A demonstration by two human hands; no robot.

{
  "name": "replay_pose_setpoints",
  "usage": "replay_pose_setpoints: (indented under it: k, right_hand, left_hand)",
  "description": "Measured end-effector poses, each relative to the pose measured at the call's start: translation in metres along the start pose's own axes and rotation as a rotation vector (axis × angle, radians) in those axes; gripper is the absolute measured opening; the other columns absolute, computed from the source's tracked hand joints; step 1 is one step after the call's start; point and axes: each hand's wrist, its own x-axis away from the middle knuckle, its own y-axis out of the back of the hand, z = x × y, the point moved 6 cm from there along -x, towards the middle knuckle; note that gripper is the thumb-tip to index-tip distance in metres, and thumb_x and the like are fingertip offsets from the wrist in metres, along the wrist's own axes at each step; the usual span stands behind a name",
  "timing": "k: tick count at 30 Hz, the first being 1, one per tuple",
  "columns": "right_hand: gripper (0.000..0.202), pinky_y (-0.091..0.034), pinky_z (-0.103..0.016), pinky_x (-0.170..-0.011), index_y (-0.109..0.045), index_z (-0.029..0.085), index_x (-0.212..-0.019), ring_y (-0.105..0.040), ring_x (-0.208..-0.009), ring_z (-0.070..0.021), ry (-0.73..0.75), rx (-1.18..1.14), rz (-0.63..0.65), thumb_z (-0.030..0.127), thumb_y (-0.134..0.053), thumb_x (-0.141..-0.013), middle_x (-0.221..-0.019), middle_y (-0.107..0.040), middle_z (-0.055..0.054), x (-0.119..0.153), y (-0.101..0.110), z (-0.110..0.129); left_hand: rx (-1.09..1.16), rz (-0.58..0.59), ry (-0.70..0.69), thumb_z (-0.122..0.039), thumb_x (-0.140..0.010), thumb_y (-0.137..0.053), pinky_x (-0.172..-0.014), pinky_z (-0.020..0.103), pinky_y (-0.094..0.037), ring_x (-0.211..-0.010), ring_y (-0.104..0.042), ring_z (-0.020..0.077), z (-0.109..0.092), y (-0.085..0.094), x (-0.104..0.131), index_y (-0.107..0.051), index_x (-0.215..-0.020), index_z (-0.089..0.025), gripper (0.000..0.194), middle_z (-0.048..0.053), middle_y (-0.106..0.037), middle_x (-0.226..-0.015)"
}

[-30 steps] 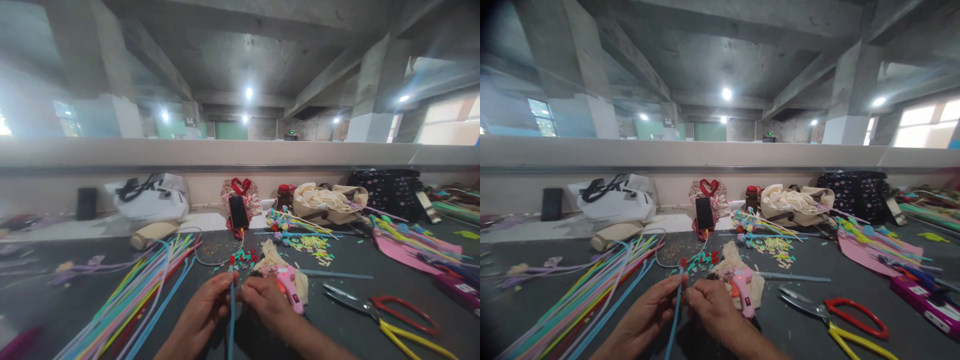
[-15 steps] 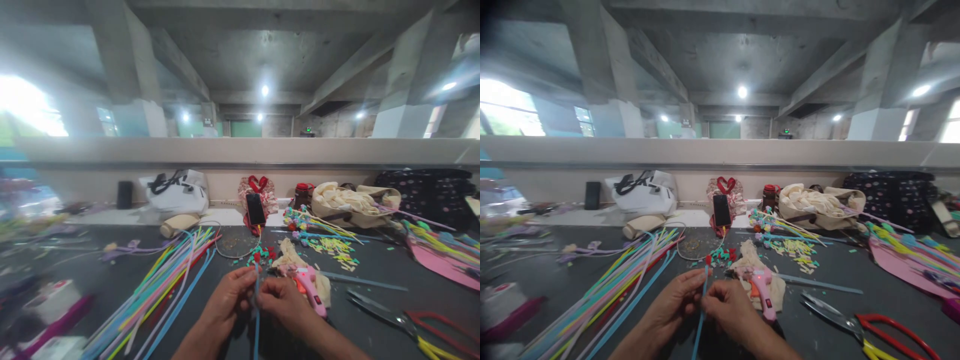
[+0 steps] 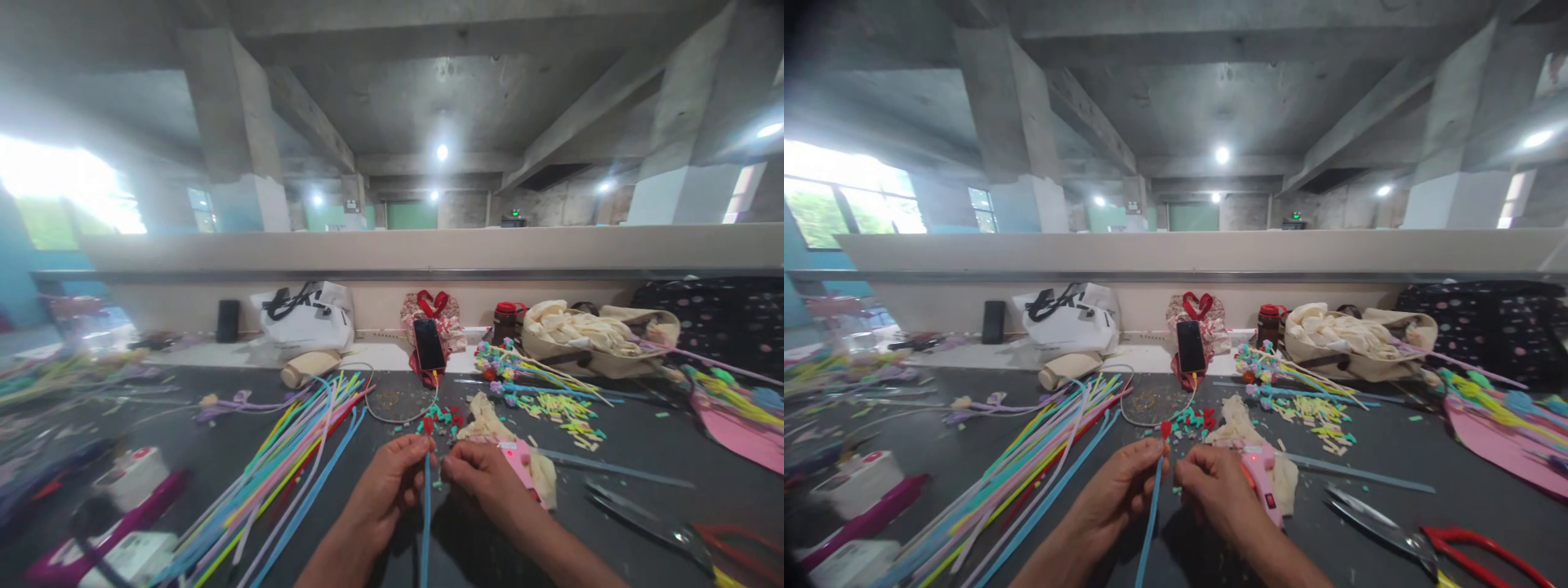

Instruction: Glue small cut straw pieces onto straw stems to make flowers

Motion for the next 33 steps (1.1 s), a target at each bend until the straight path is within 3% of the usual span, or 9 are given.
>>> replay_pose_setpoints:
  k: [6, 11, 15, 19, 29, 33]
  right_hand:
    - [0.007, -0.031, -0.017, -0.045, -0.055, 0.015, -0.058, -0.043, -0.046, -0.0075, 0.063, 0.110, -0.010, 0.016, -0.052, -0.065, -0.050, -0.049, 0.005, 0.002, 0.003, 0.011]
    - [0.008, -0.028, -0.017, -0.045, -0.051, 0.015, -0.055, -0.043, -0.050, -0.0082, 0.060, 0.281, 0.002, 0.016, -0.055, -0.061, -0.050, -0.046, 0.006, 0.009, -0.004, 0.016]
    - [0.010, -0.023, -0.017, -0.044, -0.046, 0.016, -0.055, -0.041, -0.048, -0.0076, 0.048, 0.415, -0.002, 0.017, -0.052, -0.063, -0.048, -0.042, 0.007, 0.010, -0.008, 0.007]
    - [0.008, -0.024, -0.018, -0.046, -0.047, 0.017, -0.060, -0.043, -0.052, -0.0083, 0.098, 0.517, 0.021, 0.017, -0.048, -0.067, -0.053, -0.048, 0.005, 0.009, -0.009, 0.003]
    - [0.010, -0.027, -0.016, -0.046, -0.052, 0.016, -0.063, -0.047, -0.054, -0.0084, 0.156, 0.611, 0.000, 0.008, -0.046, -0.062, -0.058, -0.054, 0.004, 0.012, -0.009, 0.015]
    - [0.010, -0.033, -0.014, -0.047, -0.053, 0.016, -0.067, -0.051, -0.053, -0.0074, 0.157, 0.632, 0.048, 0.012, -0.044, -0.070, -0.058, -0.057, 0.004, 0.003, 0.003, 0.024]
  left_hand:
    - [0.028, -0.057, -0.009, -0.028, -0.060, -0.065, -0.033, 0.011, -0.022, -0.035, -0.039, 0.0005, -0.008, 0.002, 0.004, -0.057, -0.068, -0.013, 0.019, -0.004, -0.053, -0.052]
    - [0.045, -0.060, -0.027, -0.026, -0.062, -0.064, -0.034, 0.010, -0.024, -0.037, -0.040, 0.0004, -0.010, 0.005, 0.005, -0.056, -0.068, -0.013, 0.016, -0.005, -0.051, -0.051]
    - [0.077, -0.042, -0.039, -0.024, -0.063, -0.064, -0.032, 0.010, -0.022, -0.035, -0.039, 0.0001, -0.012, 0.006, 0.005, -0.055, -0.068, -0.013, 0.014, -0.006, -0.050, -0.050]
    - [0.117, -0.090, -0.061, -0.023, -0.061, -0.065, -0.030, 0.009, -0.022, -0.034, -0.040, 0.0001, -0.018, 0.010, 0.007, -0.055, -0.067, -0.013, 0.015, -0.005, -0.052, -0.051]
    - [0.153, -0.129, -0.083, -0.020, -0.063, -0.064, -0.028, 0.009, -0.024, -0.032, -0.041, 0.0005, -0.022, 0.016, 0.006, -0.057, -0.071, -0.014, 0.012, -0.004, -0.055, -0.052]
    - [0.176, -0.142, -0.087, -0.021, -0.065, -0.062, -0.028, 0.008, -0.025, -0.032, -0.041, 0.0004, -0.023, 0.017, 0.005, -0.057, -0.070, -0.014, 0.011, -0.004, -0.055, -0.051]
